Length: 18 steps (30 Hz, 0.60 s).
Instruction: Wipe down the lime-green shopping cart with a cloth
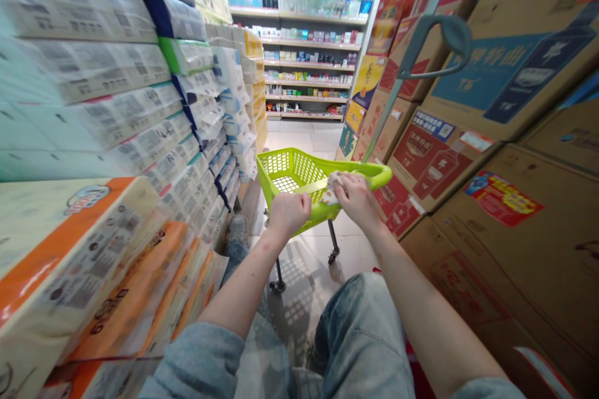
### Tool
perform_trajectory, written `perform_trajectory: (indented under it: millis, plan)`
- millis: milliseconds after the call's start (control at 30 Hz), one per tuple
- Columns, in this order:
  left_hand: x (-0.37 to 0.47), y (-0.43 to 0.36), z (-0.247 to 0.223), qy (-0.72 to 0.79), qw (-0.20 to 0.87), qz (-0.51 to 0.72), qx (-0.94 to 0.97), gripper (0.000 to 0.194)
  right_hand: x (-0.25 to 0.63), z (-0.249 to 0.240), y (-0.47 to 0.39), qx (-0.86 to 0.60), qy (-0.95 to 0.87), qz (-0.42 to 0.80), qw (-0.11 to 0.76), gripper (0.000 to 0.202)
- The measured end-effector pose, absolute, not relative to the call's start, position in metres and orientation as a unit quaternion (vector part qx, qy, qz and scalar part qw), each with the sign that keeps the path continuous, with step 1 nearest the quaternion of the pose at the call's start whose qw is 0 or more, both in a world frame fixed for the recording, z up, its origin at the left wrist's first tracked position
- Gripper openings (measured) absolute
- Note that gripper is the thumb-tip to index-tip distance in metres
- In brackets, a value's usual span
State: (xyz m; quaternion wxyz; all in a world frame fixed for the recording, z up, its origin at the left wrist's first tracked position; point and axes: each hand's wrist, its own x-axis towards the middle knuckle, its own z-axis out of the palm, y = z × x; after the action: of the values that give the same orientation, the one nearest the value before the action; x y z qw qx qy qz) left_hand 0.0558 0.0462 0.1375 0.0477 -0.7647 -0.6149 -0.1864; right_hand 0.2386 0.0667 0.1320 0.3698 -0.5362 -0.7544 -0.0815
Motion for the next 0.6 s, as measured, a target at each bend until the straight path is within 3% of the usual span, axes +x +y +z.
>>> perform_trajectory:
  millis: [267, 467, 600]
  plan:
    - [0.057, 0.043, 0.141, -0.608, 0.038, -0.188, -0.77, 0.057, 0.238, 0.13, 0.064, -0.488, -0.777, -0.067, 0.393, 0.032]
    - [0.066, 0.04, 0.141, -0.607, 0.053, -0.177, -0.773, 0.059, 0.243, 0.135, 0.081, -0.553, -0.755, -0.061, 0.348, 0.032]
    - [0.071, 0.04, 0.14, -0.612, 0.055, -0.187, -0.766, 0.058, 0.232, 0.133, 0.073, -0.559, -0.733, -0.094, 0.376, 0.031]
